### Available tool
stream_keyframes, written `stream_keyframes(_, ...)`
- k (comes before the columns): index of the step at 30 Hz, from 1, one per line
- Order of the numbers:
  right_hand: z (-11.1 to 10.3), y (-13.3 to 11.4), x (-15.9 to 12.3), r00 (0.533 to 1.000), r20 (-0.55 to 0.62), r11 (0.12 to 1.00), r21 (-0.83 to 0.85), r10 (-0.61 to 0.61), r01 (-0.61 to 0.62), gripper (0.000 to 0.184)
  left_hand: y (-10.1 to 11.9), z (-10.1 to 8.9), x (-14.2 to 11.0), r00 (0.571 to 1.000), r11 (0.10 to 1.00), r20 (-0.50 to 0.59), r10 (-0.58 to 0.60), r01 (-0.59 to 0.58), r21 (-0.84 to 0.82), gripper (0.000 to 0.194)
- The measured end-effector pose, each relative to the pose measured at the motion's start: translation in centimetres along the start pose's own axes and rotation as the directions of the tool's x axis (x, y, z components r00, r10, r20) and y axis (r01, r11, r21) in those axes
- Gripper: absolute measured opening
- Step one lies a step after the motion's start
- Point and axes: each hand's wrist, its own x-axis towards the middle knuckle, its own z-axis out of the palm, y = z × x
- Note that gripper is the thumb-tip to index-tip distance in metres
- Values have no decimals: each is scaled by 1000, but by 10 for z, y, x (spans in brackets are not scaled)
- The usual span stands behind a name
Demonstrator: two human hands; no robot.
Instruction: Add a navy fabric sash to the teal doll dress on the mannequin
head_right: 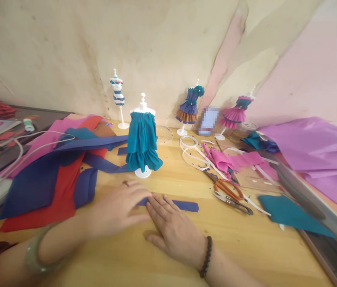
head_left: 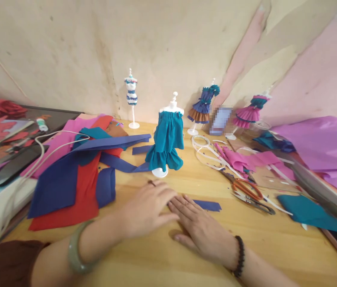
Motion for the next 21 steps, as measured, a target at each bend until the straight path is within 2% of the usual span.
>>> stream_keyframes(1,-1,1,0,1000,-2,1000,6,2,-2,64,5,10,-1,994,994,14,106,-106,-6,61)
stream_keyframes(3,-2,4,0,1000,3,1000,5,14,-14,63,9,31,-3,979,980,45,200,-200,13,86)
stream_keyframes(5,-3,8,0,1000,12,1000,-7,26,-26,61,8,49,-5,981,981,51,186,-188,54,98)
stream_keyframes(8,-4,13,-1,1000,4,1000,3,6,-6,60,3,64,-7,991,984,45,125,-130,120,97)
stream_keyframes(14,-4,14,-2,999,-42,1000,17,0,0,64,2,66,-8,998,982,30,60,-65,179,101)
stream_keyframes(21,-4,9,-11,996,-33,996,-45,77,-78,66,4,62,-7,999,982,39,33,-39,187,101)
